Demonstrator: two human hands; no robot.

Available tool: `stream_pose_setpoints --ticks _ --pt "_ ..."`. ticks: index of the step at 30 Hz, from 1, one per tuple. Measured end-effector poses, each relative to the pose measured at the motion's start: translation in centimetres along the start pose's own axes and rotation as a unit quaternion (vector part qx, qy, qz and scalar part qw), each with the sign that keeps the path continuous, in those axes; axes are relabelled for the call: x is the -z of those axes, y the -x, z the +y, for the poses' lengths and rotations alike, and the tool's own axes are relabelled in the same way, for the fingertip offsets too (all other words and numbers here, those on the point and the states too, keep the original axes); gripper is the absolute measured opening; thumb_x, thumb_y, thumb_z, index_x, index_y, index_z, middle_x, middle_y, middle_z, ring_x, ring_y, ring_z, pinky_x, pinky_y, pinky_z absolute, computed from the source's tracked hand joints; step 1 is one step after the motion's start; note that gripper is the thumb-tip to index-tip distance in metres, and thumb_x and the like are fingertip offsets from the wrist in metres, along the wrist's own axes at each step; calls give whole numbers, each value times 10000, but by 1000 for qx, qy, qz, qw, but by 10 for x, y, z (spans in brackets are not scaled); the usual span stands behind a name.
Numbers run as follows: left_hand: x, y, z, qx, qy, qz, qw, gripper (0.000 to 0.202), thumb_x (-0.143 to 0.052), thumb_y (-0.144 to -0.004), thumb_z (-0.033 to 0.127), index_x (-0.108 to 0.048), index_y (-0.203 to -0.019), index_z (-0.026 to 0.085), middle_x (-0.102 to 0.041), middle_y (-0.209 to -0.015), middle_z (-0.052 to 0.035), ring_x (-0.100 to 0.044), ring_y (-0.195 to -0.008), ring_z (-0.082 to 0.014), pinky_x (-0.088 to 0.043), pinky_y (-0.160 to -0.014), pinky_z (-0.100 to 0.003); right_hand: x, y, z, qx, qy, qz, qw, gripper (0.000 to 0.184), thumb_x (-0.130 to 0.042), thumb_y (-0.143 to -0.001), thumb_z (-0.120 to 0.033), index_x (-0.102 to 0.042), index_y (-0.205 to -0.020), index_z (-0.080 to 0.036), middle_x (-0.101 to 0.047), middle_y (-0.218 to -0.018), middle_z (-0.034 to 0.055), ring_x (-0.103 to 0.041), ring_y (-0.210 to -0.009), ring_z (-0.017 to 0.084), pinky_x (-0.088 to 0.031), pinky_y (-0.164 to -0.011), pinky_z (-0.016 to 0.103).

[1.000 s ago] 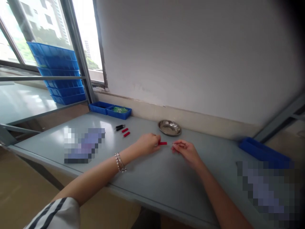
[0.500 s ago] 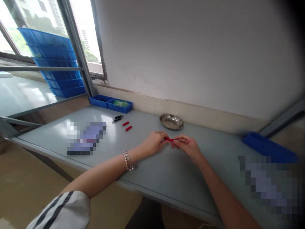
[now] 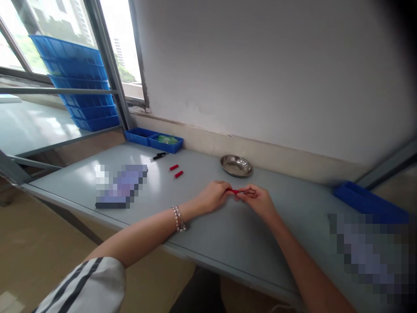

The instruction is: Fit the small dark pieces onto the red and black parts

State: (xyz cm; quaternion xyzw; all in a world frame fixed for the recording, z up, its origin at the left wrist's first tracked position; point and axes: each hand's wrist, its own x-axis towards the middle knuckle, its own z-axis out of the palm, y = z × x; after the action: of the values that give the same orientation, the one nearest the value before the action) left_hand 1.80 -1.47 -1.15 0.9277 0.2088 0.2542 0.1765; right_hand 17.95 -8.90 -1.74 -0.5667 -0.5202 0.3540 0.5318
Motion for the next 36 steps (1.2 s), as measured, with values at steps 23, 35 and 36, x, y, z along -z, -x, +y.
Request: stream_pose_setpoints --ticks 23,35,36 --pt "-1 1 0 -11 -16 44 999 220 -417 -870 300 -572 -903 146 -606 -834 -56 -559 -723 -131 -427 -676 -234 3 4 -7 58 238 3 970 325 -476 -731 -507 -570 -731 -196 -605 -572 7 -551 -551 143 -417 -555 251" --pt "-1 2 0 -6 -22 27 999 200 -421 -868 287 -561 -927 157 -609 -870 -52 -569 -756 -136 -437 -691 -240 5 5 -10 82 270 -22 959 307 -436 -770 -477 -526 -706 -191 -537 -529 -14 -476 -512 120 -362 -524 229" --pt "-1 2 0 -5 -24 28 999 200 -422 -868 289 -562 -926 158 -610 -873 -51 -570 -762 -137 -438 -695 -242 5 5 -10 92 272 -25 958 286 -450 -766 -463 -529 -731 -190 -542 -541 -16 -478 -520 119 -361 -529 228"
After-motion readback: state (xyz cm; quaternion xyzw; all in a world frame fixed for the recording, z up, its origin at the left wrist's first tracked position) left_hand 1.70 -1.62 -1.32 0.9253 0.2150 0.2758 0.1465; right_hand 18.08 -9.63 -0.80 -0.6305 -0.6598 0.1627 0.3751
